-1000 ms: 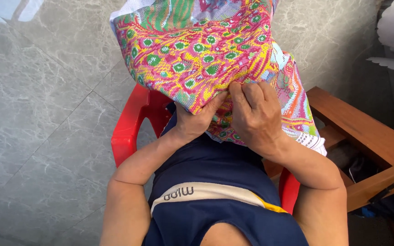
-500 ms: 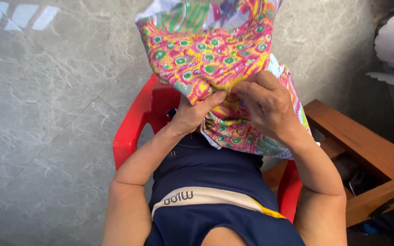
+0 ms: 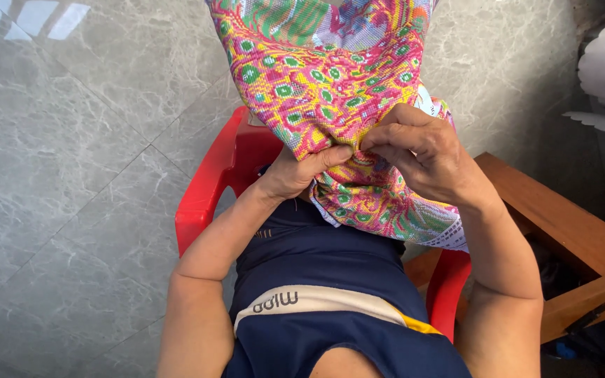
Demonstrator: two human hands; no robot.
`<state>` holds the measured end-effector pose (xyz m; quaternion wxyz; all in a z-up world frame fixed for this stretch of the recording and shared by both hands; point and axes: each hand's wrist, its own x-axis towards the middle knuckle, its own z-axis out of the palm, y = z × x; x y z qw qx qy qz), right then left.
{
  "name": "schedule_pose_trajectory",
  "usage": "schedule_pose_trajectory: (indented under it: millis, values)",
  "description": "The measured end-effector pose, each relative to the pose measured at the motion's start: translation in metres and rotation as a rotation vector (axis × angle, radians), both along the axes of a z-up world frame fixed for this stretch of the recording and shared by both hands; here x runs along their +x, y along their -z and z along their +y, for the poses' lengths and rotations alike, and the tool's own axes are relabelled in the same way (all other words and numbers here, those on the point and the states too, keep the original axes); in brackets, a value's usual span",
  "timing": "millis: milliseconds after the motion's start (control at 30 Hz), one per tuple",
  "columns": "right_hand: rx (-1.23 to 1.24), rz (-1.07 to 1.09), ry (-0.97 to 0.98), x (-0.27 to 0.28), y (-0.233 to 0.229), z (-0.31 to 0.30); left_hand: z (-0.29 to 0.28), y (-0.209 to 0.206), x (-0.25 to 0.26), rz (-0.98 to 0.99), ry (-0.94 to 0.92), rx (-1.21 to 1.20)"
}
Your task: The person is performing cross-stitching on a patterned fabric canvas using a needle and thread.
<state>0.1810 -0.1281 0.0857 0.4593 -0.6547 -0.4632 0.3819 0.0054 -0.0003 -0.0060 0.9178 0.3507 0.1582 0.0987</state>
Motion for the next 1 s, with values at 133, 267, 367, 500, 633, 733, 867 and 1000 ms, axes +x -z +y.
schedule_pose_trajectory:
  millis: [133, 267, 367, 500, 633, 733, 867, 1000]
  values:
    - [-0.012, 0.042, -0.038, 0.003, -0.006, 0.002, -0.005, -0.006, 0.000, -0.020, 0.032, -0.095]
    - [0.008, 0.030, -0.071, 0.005, -0.008, 0.003, -0.002, -0.012, -0.001, -0.014, 0.063, -0.140]
    - [0.028, 0.022, -0.079, 0.004, -0.005, 0.001, -0.004, -0.008, -0.002, -0.019, 0.065, -0.162]
    - [0.028, 0.000, -0.046, 0.001, 0.000, -0.002, -0.003, -0.009, -0.001, -0.022, 0.068, -0.170]
    - [0.044, -0.042, -0.054, 0.004, 0.004, -0.007, 0.003, -0.013, 0.000, -0.034, 0.097, -0.100]
    - [0.065, -0.059, -0.055, 0.004, 0.012, -0.009, 0.004, -0.013, -0.003, -0.012, 0.090, -0.017]
    - [0.072, -0.070, -0.046, 0.003, 0.010, -0.008, 0.004, -0.011, -0.005, 0.003, 0.076, 0.024]
    - [0.091, -0.113, -0.039, 0.001, 0.011, -0.010, -0.002, -0.009, -0.004, -0.005, 0.058, -0.012]
